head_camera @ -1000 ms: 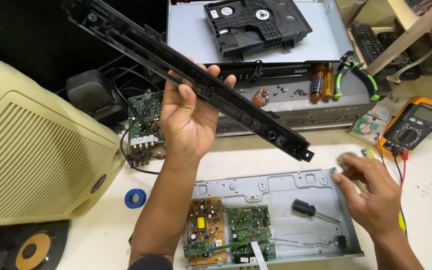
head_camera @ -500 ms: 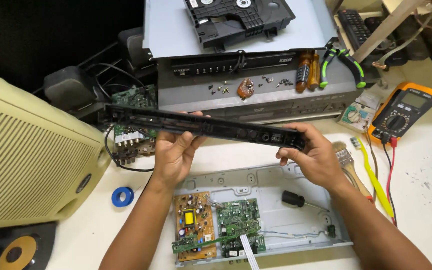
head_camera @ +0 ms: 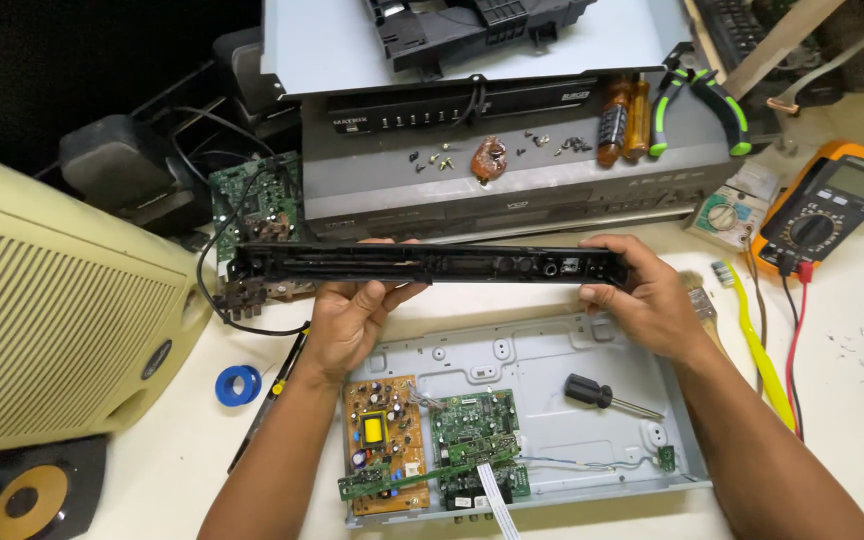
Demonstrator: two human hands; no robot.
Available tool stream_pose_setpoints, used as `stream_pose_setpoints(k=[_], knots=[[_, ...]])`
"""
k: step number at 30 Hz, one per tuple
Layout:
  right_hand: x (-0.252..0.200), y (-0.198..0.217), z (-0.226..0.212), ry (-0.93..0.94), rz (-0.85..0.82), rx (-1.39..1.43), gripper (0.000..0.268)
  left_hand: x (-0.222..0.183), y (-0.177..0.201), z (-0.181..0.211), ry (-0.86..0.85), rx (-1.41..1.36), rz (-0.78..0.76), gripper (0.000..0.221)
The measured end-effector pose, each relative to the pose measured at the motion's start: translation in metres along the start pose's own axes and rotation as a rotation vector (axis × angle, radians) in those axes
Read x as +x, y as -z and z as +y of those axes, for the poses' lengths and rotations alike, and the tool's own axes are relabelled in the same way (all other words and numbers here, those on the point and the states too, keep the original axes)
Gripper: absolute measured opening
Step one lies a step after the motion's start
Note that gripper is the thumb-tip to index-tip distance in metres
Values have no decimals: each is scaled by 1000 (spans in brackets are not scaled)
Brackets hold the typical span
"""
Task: Cleaning and reassembling internal components of an electronic device on a repair bench
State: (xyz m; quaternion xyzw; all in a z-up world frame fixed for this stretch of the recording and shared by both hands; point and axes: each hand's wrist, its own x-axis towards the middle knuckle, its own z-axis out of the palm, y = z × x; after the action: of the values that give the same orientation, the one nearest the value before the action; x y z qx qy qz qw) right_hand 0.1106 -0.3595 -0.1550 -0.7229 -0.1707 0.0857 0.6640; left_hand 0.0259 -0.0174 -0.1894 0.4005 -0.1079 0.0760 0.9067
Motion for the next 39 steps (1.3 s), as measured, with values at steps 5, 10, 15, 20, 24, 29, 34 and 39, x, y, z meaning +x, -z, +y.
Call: stream_pose_setpoints(k=[5,10,15,20,24,29,34,39], knots=[[0,2,8,-19,14,-31,53,-1,3,1,1,24,-17,47],[3,3,12,-17,17,-37,54,0,2,4,0,43,-21,46],[1,3,17,84,15,-86,53,0,-4,8,5,58,-6,47],[0,6,17,103,7,-73,51,0,-4,8,-11,56,8,46],[0,7,18,96,-15,-31,49,-1,-2,6,-17,60,15,42],[1,7,15,143,-22,-46,47,-2,-1,6,-19,73,20,40],[0,7,12,194,-41,-79,46,-2,0,4,-14,84,36,38],[-2,6,15,166,-34,-47,51,-2,5,1,-21,102,48,39]])
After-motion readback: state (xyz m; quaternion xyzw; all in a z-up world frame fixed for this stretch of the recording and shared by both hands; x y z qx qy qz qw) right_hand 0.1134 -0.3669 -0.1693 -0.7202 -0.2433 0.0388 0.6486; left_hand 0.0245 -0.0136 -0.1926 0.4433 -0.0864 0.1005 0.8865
